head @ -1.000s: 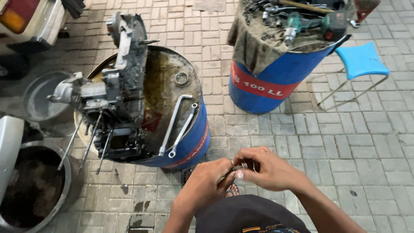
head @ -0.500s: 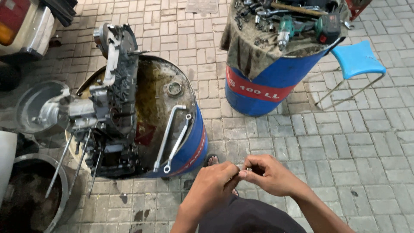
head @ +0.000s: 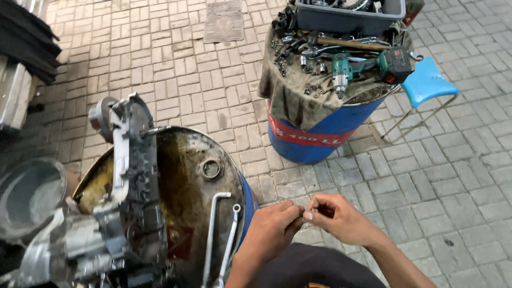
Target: Removing bolts from an engine casing using wrenches and a breaker bar for leverage.
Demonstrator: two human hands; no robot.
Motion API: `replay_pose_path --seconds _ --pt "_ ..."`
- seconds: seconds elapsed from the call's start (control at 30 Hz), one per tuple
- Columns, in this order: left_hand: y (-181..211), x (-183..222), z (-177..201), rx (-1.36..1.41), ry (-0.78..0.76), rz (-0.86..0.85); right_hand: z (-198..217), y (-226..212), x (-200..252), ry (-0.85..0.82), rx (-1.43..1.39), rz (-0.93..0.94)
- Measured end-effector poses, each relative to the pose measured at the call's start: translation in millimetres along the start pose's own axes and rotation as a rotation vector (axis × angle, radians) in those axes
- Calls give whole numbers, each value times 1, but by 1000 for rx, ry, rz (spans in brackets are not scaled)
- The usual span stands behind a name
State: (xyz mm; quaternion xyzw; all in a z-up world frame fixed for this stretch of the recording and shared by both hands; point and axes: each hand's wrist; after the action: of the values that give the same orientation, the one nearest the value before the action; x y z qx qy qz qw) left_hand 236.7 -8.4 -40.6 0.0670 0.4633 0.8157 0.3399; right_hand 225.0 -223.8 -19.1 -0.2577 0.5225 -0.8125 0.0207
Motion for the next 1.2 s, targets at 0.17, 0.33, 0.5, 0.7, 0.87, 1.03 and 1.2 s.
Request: replay_pose_path --seconds 0.17,0.33,0.5,0.7,0.87,1.03,1.2 --pt "-24 -40 20 25 -86 -67 11 6 -42 5 -114 -57" --pt "-40 -66 40 111 -102 2 31 5 -70 1 -11 -15" --pt "-63 -95 37 68 -88 53 51 19 -110 -124 -36 -15" --pt "-74 -146 18 3 -77 53 99 41 -148 -268 -514 -277" --pt "-72 -205 -1 60 34 274 183 39 -195 -225 -197 -287" --pt "-81 -237 -23 299 379 379 268 74 -320 291 693 -63" --pt "-76 -238 -48 428 577 529 326 131 -432 391 1112 167"
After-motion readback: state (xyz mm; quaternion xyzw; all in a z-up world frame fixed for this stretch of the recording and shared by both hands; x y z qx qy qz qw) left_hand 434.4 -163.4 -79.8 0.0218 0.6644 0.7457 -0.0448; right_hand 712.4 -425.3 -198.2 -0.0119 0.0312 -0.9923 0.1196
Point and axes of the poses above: each hand's wrist, its own x-axis away from the middle knuckle, its own z-axis out of the back of the hand, y = z × x, and after that the axes turned 11 degrees about x, right-handed
